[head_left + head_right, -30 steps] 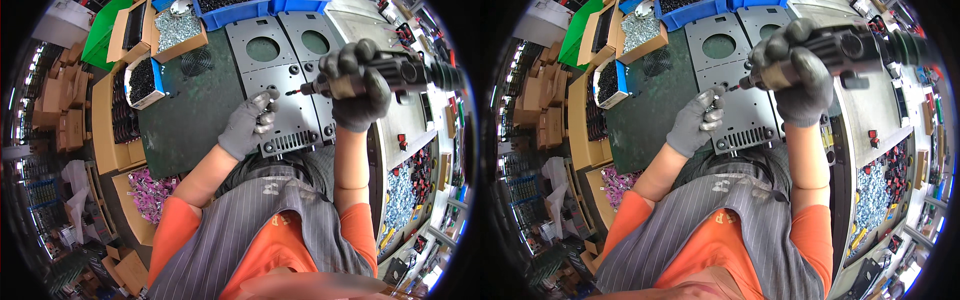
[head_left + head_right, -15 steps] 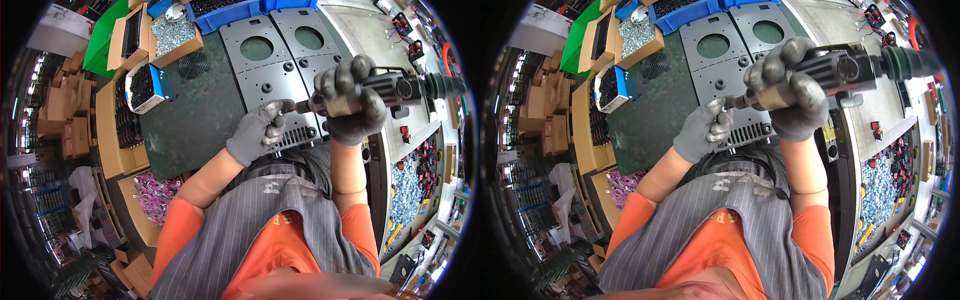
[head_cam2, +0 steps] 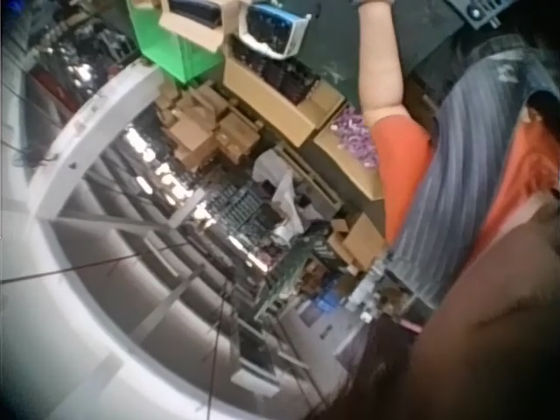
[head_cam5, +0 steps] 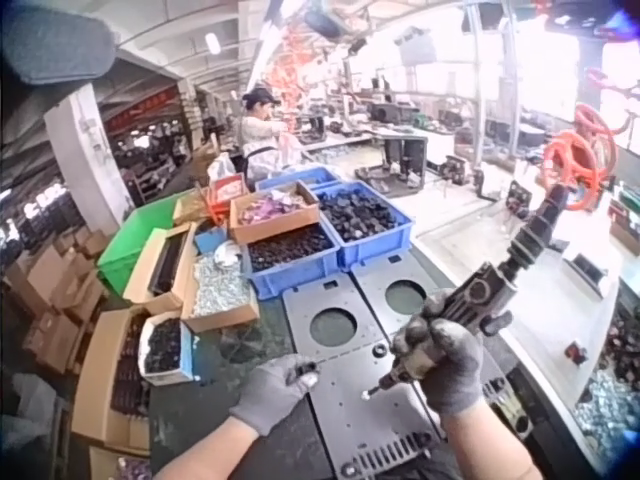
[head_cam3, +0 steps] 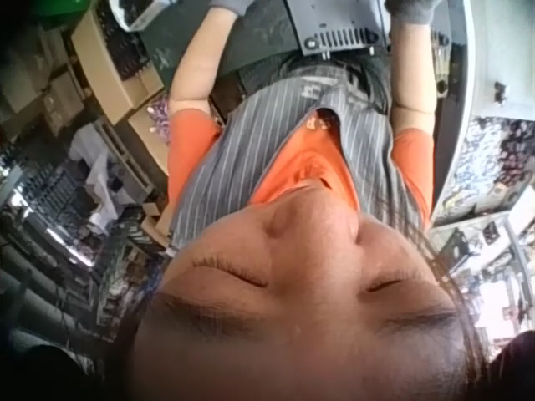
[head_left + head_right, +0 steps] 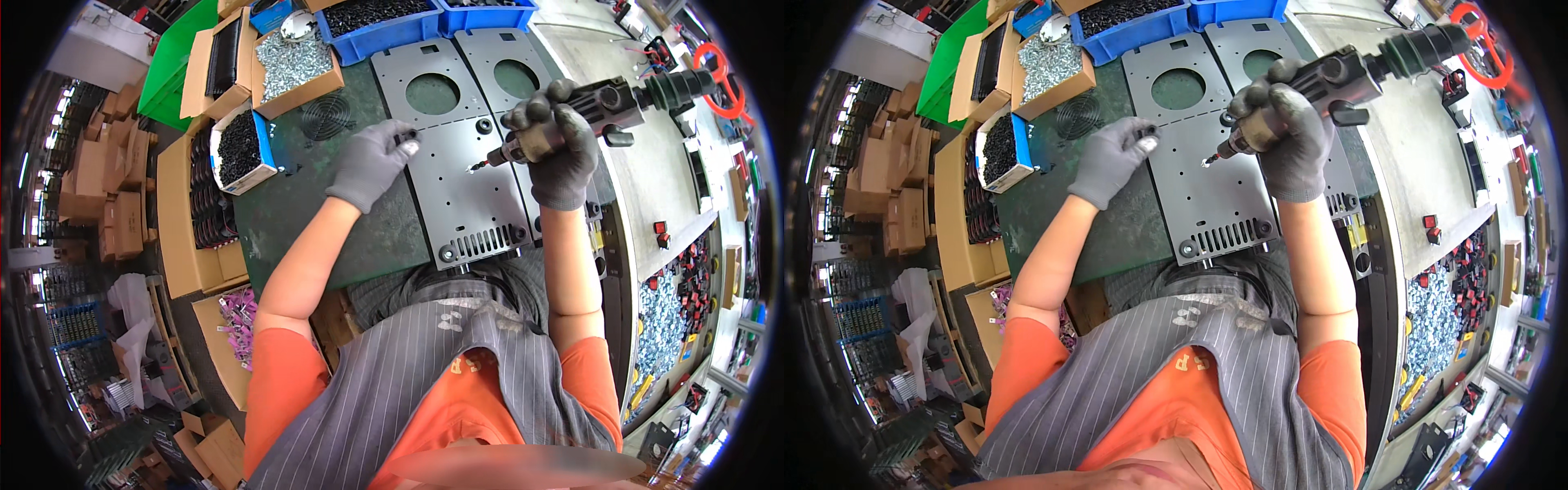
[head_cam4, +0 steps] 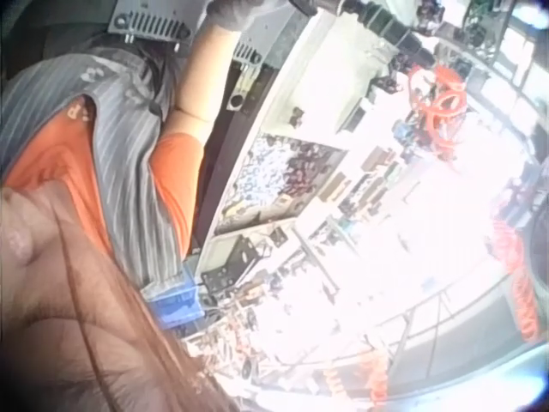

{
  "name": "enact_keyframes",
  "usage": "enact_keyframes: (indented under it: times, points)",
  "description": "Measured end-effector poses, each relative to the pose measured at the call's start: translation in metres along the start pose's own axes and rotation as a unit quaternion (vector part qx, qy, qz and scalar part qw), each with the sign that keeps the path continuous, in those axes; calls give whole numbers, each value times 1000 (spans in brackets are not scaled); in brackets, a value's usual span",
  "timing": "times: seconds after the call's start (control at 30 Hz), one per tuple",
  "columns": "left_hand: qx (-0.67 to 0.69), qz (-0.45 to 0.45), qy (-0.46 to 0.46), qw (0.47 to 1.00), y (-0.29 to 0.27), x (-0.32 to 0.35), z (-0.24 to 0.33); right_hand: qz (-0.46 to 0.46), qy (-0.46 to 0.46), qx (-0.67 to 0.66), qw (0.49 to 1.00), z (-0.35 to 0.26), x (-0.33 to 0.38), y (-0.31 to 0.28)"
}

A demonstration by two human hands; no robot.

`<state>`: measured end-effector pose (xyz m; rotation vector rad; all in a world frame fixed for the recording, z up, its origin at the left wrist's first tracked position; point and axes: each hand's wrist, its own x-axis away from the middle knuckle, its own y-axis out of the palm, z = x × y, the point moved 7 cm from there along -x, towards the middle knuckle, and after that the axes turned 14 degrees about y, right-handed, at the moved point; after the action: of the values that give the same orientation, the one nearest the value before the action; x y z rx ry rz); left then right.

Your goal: Assemble an industrial electronics chassis by installing fans and components using a pneumatic screwdriver.

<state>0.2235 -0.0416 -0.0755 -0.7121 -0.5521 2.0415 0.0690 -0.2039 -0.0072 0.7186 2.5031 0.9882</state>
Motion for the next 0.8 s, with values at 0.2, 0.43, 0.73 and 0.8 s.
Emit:
enact_keyframes:
  times: [0.2,0.43,0.73,0.8]
  points:
    - [-111,-47,-15,993,-12,2,6,15,-1,150,989,20,-34,24]
    - [-115,-79,-10,990,7,-3,-4,-28,37,205,978,55,-67,59]
    - [-109,-86,-7,990,8,-3,-9,-81,124,294,944,95,-76,69]
    - [-95,-117,-36,988,10,-1,-10,-104,125,314,935,97,-77,70]
